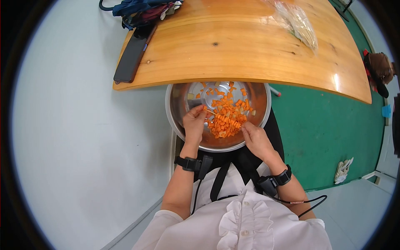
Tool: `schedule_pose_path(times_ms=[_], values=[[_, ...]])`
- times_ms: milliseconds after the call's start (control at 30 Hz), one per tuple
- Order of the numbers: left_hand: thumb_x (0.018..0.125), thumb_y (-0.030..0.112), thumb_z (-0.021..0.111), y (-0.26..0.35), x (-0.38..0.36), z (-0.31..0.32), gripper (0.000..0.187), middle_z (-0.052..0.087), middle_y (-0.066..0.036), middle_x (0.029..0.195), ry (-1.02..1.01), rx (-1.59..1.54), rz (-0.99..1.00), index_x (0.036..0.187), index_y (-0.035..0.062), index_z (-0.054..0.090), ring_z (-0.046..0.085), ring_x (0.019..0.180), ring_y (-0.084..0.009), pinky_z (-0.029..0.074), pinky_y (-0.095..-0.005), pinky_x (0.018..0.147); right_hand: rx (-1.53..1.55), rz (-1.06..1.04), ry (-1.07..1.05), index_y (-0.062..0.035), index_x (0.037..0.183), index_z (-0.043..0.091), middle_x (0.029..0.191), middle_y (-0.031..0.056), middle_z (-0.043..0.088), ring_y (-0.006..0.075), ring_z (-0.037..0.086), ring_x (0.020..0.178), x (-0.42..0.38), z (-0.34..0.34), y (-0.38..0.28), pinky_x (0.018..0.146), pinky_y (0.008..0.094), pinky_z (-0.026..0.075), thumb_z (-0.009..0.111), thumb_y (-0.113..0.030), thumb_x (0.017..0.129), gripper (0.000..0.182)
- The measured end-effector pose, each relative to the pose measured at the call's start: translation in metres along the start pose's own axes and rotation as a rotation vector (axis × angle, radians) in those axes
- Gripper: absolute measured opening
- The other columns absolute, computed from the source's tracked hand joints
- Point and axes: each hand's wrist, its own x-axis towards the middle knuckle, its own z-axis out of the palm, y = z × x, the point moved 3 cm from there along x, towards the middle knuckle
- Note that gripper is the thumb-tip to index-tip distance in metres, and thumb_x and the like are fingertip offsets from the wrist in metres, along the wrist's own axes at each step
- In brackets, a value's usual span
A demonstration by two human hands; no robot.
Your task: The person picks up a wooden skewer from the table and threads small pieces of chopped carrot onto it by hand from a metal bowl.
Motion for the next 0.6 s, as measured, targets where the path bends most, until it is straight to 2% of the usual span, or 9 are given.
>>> schedule_pose_path(times_ms=[600], values=[[0.083, 0.0, 0.053, 0.002, -0.0012, 0.0016, 0.02, 0.065, -0.009, 0.084, 0.027, 0.029, 0.028, 0.101, -0.0058, 0.059, 0.061, 0.069, -0.0109, 0.045, -0.0199, 0.06, -0.001, -0.034, 0.038, 0.0011, 0.079, 0.049, 0.066, 0.0233, 0.055, 0.0404, 0.056, 0.065, 0.0003, 0.0015, 0.0032, 0.058, 0.0469, 0.044, 0.049, -0.006, 0.084, 0.009]])
